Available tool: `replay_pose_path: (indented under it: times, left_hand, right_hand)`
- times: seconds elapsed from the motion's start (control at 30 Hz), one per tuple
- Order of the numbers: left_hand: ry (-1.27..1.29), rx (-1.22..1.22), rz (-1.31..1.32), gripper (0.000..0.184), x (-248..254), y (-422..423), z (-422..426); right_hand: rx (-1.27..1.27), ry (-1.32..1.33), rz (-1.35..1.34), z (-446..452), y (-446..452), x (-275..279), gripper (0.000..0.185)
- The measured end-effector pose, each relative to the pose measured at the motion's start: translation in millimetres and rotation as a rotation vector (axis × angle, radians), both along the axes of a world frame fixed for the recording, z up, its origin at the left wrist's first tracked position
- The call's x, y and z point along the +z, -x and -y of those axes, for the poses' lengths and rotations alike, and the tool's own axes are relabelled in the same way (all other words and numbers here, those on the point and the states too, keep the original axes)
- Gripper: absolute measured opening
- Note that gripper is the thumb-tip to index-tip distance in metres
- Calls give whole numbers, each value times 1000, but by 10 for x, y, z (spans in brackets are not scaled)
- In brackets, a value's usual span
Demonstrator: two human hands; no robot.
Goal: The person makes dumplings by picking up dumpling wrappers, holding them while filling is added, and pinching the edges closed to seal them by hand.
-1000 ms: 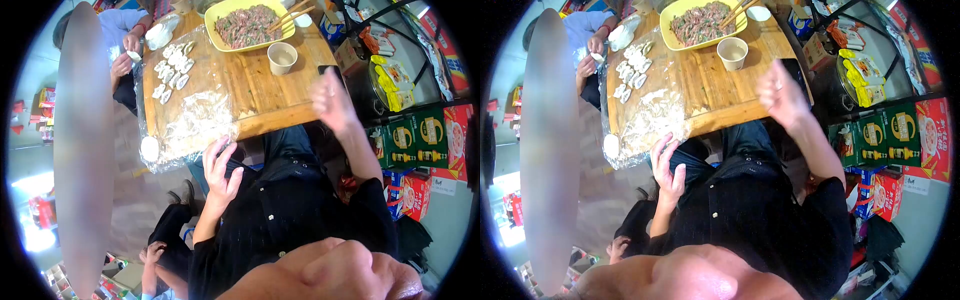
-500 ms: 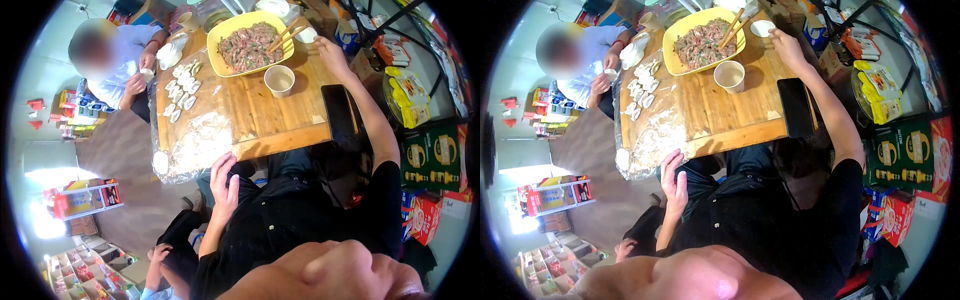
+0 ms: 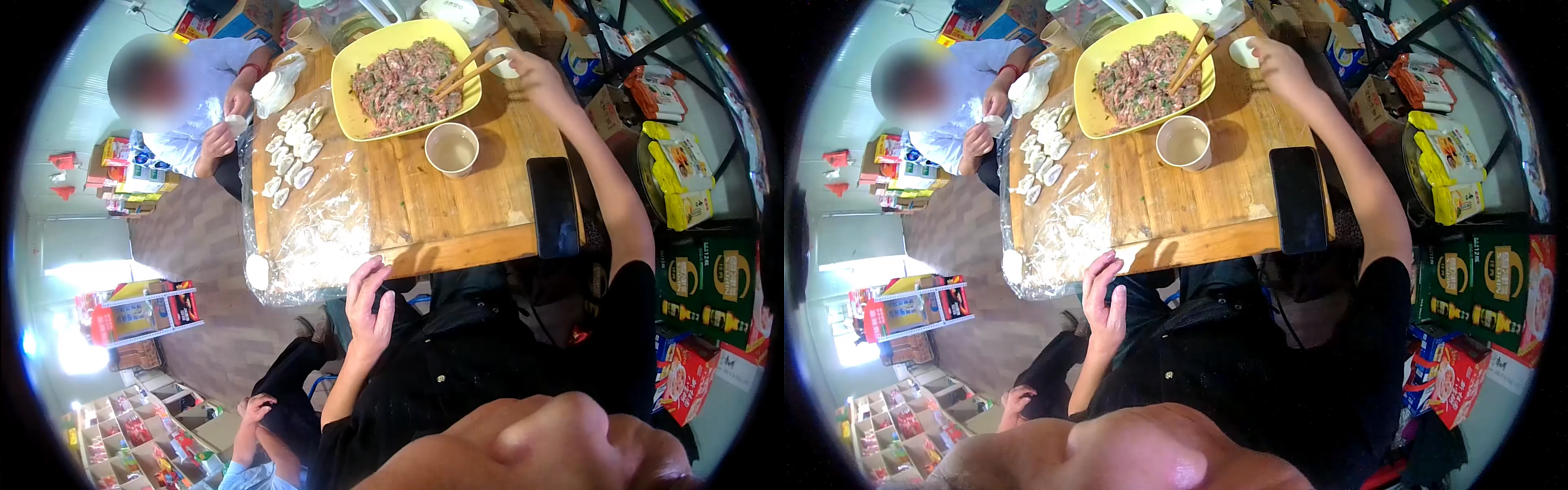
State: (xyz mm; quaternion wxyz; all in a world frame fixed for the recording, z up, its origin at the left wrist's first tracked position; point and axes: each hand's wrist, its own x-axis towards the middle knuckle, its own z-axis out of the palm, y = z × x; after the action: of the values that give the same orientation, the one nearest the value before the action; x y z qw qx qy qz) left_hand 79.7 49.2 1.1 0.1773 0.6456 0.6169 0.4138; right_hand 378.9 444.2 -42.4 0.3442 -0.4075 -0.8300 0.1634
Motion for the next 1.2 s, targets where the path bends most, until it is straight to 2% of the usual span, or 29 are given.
replay_pose_path:
  times: [0.07,0.1,0.17,0.2,0.23,0.3,0.43,0.47,0.5,0.57,0.6,0.63,0.7,0.8,0.87,0.9,0.97,1.03,1.1,1.13,1.17,1.2]
  left_hand:
    - [2,-4,2,31,12,-6,-31]
    - [0,0,2,31,13,-5,-40]
    - [-14,21,-25,30,17,1,-53]
    - [-14,21,-23,30,15,2,-57]
    - [-5,25,-17,30,10,-1,-67]
    - [-1,27,-5,30,-22,-22,-100]
    - [34,0,40,29,-80,-62,-141]
    - [37,-8,42,28,-88,-70,-150]
    - [40,-8,43,28,-83,-77,-165]
    - [41,-23,27,27,-62,-89,-210]
    - [46,-26,27,27,-69,-93,-223]
    - [39,-31,34,27,-80,-99,-241]
    - [33,-37,42,26,-93,-101,-269]
    - [38,-36,57,26,-121,-118,-274]
    - [43,-46,61,26,-121,-115,-295]
    - [44,-46,62,26,-123,-114,-309]
    - [37,-46,69,25,-124,-112,-317]
    - [32,-43,62,25,-111,-112,-321]
    - [21,-38,52,25,-107,-109,-338]
    - [28,-33,55,24,-106,-109,-337]
    - [35,-27,59,24,-105,-114,-335]
    - [33,-28,59,24,-113,-119,-338]
  right_hand:
    - [181,602,-324,-139,-34,159,45]
    - [185,600,-324,-91,54,186,45]
    - [66,357,-28,90,287,255,54]
    - [88,148,84,46,267,92,62]
    - [87,147,88,160,321,139,62]
    - [-152,138,345,443,430,177,63]
    - [-44,240,434,414,297,53,52]
    - [37,132,504,241,182,-150,46]
    - [38,134,504,260,183,-136,46]
    - [82,520,-394,324,168,-121,53]
    - [78,524,-395,299,143,-163,53]
    - [85,366,-371,246,115,-203,56]
    - [89,210,-346,219,99,-273,59]
    - [105,341,-457,290,99,-309,56]
    - [193,643,-670,342,106,-121,54]
    - [192,644,-670,314,84,-102,54]
    - [229,891,-981,209,10,-114,53]
    - [231,819,-980,162,-17,-110,47]
    - [-10,345,-460,70,-60,-55,41]
    - [-88,200,-376,-115,-100,-111,47]
    - [-88,200,-377,-280,-127,-176,47]
    - [-216,19,-148,-403,-136,-189,51]
